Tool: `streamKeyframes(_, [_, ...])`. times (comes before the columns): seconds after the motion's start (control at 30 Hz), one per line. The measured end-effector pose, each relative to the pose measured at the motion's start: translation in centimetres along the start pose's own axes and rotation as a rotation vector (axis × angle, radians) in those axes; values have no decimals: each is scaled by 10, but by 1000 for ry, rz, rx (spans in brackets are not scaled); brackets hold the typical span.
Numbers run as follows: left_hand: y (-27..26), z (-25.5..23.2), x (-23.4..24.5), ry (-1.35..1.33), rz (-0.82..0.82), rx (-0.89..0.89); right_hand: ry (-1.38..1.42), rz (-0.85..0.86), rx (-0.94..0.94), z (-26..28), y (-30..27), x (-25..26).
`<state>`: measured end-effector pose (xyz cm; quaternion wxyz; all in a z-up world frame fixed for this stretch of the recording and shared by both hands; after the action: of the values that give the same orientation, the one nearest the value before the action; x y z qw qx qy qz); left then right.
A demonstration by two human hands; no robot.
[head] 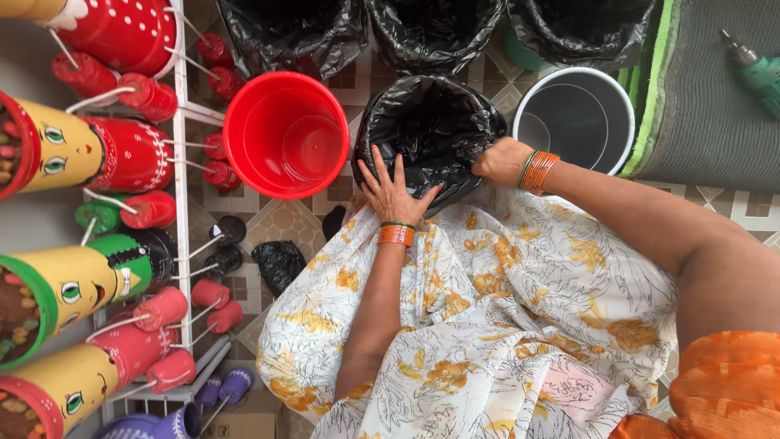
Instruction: The person lines several plastic buckets with black plastic bags. They pick up each bucket, place a bag inside, and adjust the bag to fit the bucket's shape.
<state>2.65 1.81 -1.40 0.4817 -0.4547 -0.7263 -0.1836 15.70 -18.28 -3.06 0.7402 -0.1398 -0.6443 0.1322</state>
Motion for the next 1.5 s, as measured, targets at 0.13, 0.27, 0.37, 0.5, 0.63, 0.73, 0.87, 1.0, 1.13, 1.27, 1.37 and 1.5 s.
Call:
streamKeyframes(0.13, [3, -3, 1, 0, 11, 0, -30, 312, -97, 4, -6, -25])
streamKeyframes(0.27, [3, -1, 1, -1, 19, 9, 17, 118, -105, 10, 0, 30])
streamKeyframes(0.37, [2, 1, -1, 10, 23, 4, -29, -199, 70, 30, 7, 54])
streamKeyframes(0.5, [3, 2, -4, 50, 46, 12, -130, -132, 181, 40, 9, 25])
streamKeyframes(0.63, [5, 3, -6, 42, 88, 36, -118, 110, 115, 35, 3, -7])
streamKeyframes(0.73, [4, 0, -4, 32, 78, 21, 28, 475, -34, 40, 0, -25])
streamKeyframes(0.87, [3, 2, 1, -19, 70, 10, 406, 417, -152, 22, 5, 21])
streamKeyframes(1.0, [5, 0, 0, -42, 79, 31, 504, -53, -200, -15, 31, 67])
streamKeyframes(1.13, [2, -1, 3, -72, 46, 17, 215, 257, -75, -15, 100, 18])
streamKeyframes(1.27, [3, -6, 12, -85, 50, 33, 149, 425, -140, -17, 155, -69])
streamKeyframes(1.37, [3, -7, 13, -63, 120, 77, 163, 457, -190, -31, 171, -135])
streamKeyframes(1.5, [4, -4, 12, -82, 94, 44, 211, 356, -197, -42, 174, -142])
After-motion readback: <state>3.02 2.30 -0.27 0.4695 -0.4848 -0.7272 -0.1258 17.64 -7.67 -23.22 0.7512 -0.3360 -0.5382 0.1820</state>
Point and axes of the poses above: each hand's wrist, its own y-axis towards the middle knuckle, its own x-axis out of the back of the hand, z = x × y, the point moved 5 cm from there along y, towards the middle knuckle, and after that the axes turned 9 degrees about x, right-handed, at the moved point
